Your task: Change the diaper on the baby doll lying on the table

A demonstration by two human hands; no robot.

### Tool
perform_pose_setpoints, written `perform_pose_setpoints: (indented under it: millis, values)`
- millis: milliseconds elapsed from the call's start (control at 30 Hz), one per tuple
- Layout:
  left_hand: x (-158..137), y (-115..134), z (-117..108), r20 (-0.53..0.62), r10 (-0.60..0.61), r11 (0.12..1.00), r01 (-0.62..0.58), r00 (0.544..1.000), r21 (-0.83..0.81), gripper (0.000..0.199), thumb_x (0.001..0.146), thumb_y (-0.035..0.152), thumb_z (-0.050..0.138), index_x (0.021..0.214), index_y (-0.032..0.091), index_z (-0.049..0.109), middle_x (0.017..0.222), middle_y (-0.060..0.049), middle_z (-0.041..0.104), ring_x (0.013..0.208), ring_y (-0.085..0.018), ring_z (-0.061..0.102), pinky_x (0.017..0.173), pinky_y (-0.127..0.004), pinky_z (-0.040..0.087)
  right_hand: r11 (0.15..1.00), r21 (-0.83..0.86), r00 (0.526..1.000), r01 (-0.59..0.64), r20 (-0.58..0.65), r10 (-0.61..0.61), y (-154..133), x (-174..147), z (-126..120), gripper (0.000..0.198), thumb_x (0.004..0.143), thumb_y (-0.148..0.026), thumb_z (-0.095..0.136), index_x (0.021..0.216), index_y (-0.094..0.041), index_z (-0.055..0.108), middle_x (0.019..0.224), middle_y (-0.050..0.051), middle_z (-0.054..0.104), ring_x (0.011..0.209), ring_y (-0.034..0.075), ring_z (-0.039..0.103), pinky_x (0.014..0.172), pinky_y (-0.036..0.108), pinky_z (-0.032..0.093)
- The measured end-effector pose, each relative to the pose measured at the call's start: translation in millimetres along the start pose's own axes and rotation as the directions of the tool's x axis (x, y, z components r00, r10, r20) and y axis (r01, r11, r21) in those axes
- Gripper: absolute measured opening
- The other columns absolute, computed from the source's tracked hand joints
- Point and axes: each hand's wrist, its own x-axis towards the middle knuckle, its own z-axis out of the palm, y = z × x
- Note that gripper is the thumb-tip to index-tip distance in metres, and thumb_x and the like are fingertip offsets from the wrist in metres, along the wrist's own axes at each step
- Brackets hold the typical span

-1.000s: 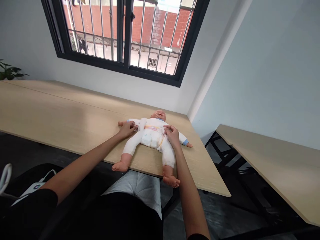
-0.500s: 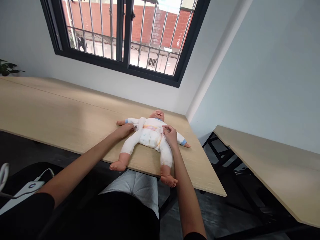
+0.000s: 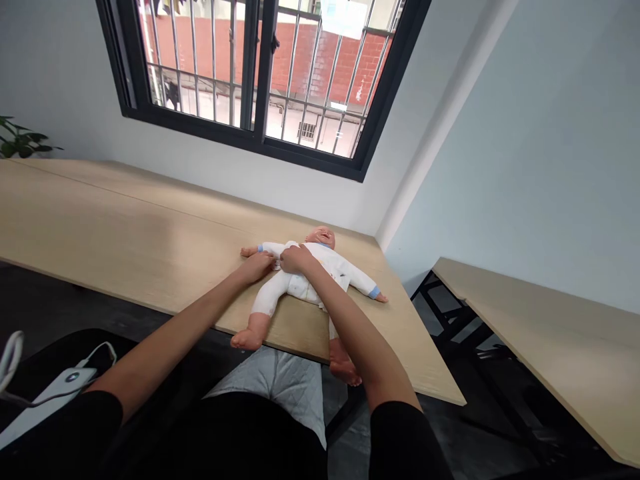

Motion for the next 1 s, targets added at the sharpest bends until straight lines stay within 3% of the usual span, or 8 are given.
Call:
perform_pose_setpoints:
  millis: [133,267,433,633,767,867,1000]
  values:
    - [-1,-1,-10,-0.021,0.015,0.997,-0.013,1.000,0.076,0.019,0.074,0.007,0.051,0.065,0.018,0.063,0.080,-0.010,0.065,0.089,-0.026,0.059,0.084,-0.036,0.044,0.995,-0.100,0.994,-0.004,0.105,0.014,16,4,3,0.020,0.069,-0.020,0.068,0.051,-0.017,0.062,0.064,0.005,0.065,0.069,0.016,0.057,0.072,0.028,0.040]
    - [-1,1,-28,-0.082,0.019,0.996,-0.012,0.996,0.091,0.023,0.077,0.006,0.047,0.072,0.017,0.066,0.082,-0.010,0.064,0.090,-0.026,0.057,0.084,-0.036,0.044,0.989,-0.145,0.995,0.004,0.098,0.011,28,1,-5,0.012,0.062,-0.023,0.076,0.058,-0.019,0.066,0.081,0.008,0.069,0.092,0.024,0.058,0.076,0.030,0.042]
    - [-2,9,-39,-0.137,0.060,0.998,-0.058,0.989,0.015,0.026,0.079,0.006,0.044,0.080,0.016,0.068,0.085,-0.007,0.064,0.089,-0.022,0.058,0.085,-0.033,0.045,0.986,-0.169,0.997,0.003,0.083,0.011,34,-3,-6,0.016,0.063,-0.031,0.080,0.067,-0.021,0.068,0.097,0.010,0.068,0.103,0.030,0.056,0.081,0.034,0.042]
    - [-4,21,-32,-0.135,0.106,0.988,-0.120,0.985,-0.097,0.024,0.083,0.011,0.045,0.084,0.018,0.068,0.095,-0.006,0.065,0.092,-0.019,0.060,0.086,-0.031,0.046,0.987,-0.160,1.000,0.020,0.012,-0.018,31,-11,3,0.037,0.073,-0.045,0.074,0.099,-0.021,0.064,0.102,0.009,0.063,0.098,0.024,0.056,0.081,0.032,0.041]
    - [-1,22,-26,-0.169,0.045,0.982,-0.075,0.985,-0.176,0.024,0.082,0.013,0.045,0.086,0.017,0.069,0.094,-0.005,0.065,0.088,-0.018,0.060,0.082,-0.028,0.048,0.986,-0.138,0.992,0.097,-0.068,-0.107,28,-16,6,0.031,0.082,-0.035,0.066,0.110,-0.022,0.061,0.108,0.007,0.060,0.096,0.020,0.057,0.082,0.030,0.040]
    - [1,21,-21,-0.214,-0.049,0.973,-0.002,0.976,-0.232,0.022,0.081,0.016,0.047,0.088,0.017,0.068,0.093,-0.005,0.065,0.086,-0.018,0.060,0.078,-0.027,0.049,0.993,-0.089,0.989,0.083,-0.118,-0.093,27,-18,6,0.035,0.082,-0.030,0.064,0.115,-0.020,0.057,0.110,0.007,0.059,0.098,0.020,0.057,0.082,0.029,0.040]
    - [2,18,-18,-0.234,-0.156,0.946,0.077,0.960,-0.315,0.015,0.079,0.022,0.053,0.081,0.016,0.066,0.087,-0.005,0.066,0.080,-0.018,0.059,0.075,-0.028,0.049,0.995,-0.055,0.990,0.083,-0.114,-0.088,27,-18,5,0.019,0.083,-0.025,0.060,0.101,-0.018,0.061,0.105,0.007,0.061,0.091,0.018,0.057,0.079,0.027,0.039]
